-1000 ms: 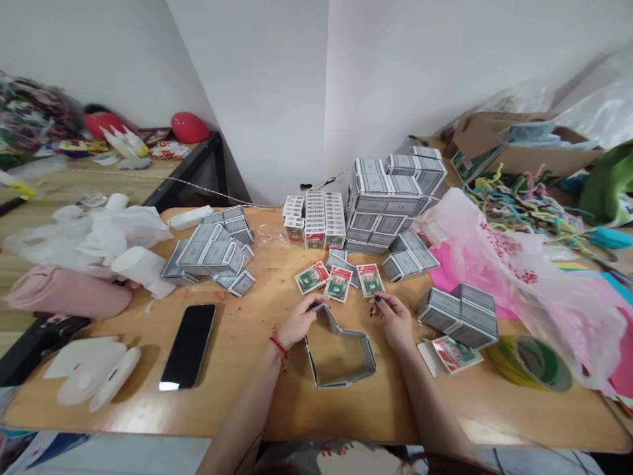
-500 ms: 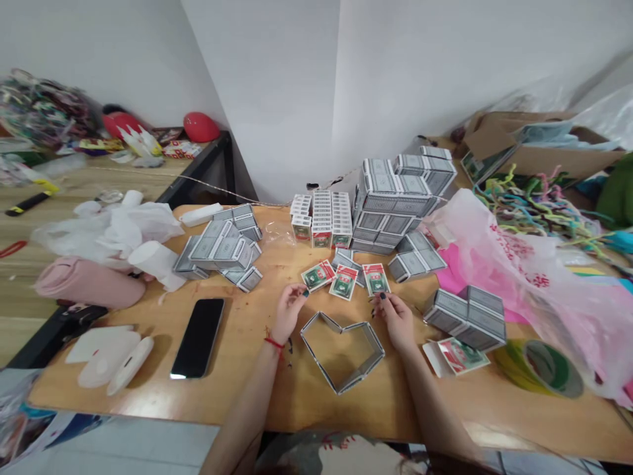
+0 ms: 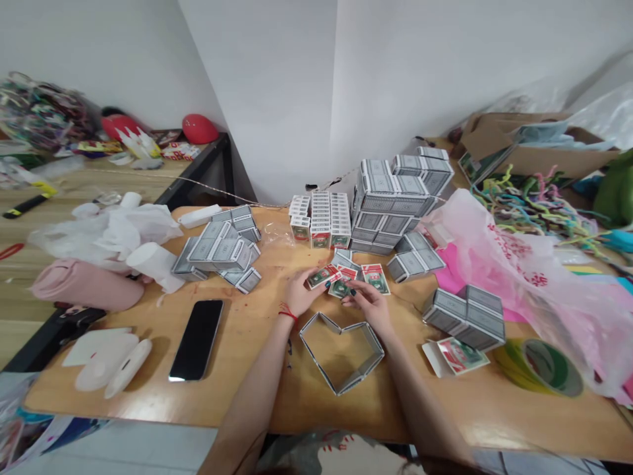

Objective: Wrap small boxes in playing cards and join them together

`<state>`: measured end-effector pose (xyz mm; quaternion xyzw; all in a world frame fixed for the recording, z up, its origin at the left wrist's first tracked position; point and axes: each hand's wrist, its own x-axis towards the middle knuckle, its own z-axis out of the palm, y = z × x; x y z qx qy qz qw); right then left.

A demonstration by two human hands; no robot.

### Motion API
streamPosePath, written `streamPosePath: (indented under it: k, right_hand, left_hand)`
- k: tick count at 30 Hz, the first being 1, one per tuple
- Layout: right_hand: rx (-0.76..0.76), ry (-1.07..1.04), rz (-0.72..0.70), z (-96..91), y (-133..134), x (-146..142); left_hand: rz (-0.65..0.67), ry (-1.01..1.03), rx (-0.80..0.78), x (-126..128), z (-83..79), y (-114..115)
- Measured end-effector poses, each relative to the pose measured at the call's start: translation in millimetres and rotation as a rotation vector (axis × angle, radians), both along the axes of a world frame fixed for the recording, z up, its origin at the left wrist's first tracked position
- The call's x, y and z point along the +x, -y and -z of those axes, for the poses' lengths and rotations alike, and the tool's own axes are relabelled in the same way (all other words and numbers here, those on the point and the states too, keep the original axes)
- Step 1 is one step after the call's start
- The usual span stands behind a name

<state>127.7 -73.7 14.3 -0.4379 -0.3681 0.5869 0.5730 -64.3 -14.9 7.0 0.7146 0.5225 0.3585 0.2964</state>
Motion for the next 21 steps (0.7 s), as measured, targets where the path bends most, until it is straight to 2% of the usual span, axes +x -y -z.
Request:
streamPosePath:
  k: [4,9,13,21]
  right_hand:
    - [0.045,-0.109,-0.085,-1.1,-12,-13]
    - [0.037,-0.178,-0.181,2.5,-13,-19]
    - [0.072,-0.166,-0.181,5.3,-9,-18]
    - [0.088,-0.132,-0.148,6.4,-9,-19]
  left_hand:
    - [0.090,0.110,-0.079,-4,-4.9,3]
    - [0.235,0.108,-0.096,-6,-16.7,10]
    - [0.253,0.117,-0.086,-5,-21.6,11]
    - [0.252,0.108,-0.128,-3,-20.3,11]
